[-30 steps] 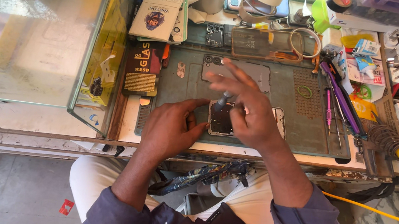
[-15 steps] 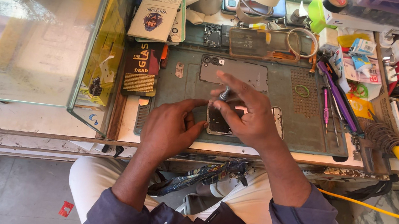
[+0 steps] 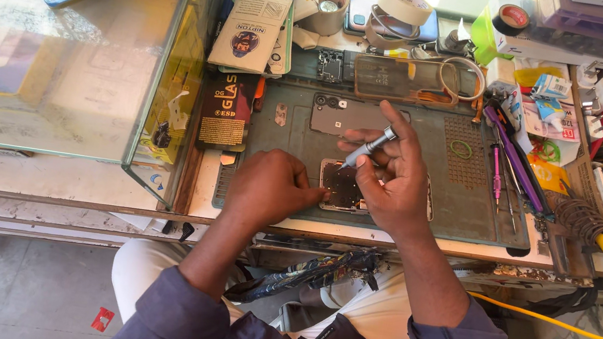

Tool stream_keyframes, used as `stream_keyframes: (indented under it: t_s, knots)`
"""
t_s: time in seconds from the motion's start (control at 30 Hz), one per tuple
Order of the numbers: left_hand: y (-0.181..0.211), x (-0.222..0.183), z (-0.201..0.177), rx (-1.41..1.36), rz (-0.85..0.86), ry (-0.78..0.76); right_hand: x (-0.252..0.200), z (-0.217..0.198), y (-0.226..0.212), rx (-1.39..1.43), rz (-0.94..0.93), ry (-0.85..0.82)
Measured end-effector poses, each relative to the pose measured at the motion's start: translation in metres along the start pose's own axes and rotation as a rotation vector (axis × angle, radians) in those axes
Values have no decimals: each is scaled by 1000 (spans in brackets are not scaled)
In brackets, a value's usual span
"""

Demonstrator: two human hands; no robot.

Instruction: The person uses a screwdriver to remove screws from the internal metal shielding of a disassembled smartphone. They carefully unscrew multiple fasteners from the motherboard area and place them on the workbench.

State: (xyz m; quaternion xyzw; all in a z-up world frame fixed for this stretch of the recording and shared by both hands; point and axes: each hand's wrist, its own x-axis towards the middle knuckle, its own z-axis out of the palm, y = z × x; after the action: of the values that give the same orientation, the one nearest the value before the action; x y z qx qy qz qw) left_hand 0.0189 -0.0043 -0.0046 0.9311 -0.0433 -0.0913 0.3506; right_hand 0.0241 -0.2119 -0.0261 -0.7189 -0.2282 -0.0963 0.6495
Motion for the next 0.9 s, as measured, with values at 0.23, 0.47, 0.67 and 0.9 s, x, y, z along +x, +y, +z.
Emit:
stream_keyframes:
  t_s: [0.23,0.47,0.67,0.9]
  knots:
    - [-6,-12,3,-217,50,165,8,-5,-4,10,6,-8]
    - [-9,-18,5,-167,150,201,5,0,-5,-89,-34,-84]
    - [-10,-20,11,-137,180,214,25,-21,-6,-114,-47,33]
    - [-7,-23,8,-128,198,241,70,-69,31,-169,34,74]
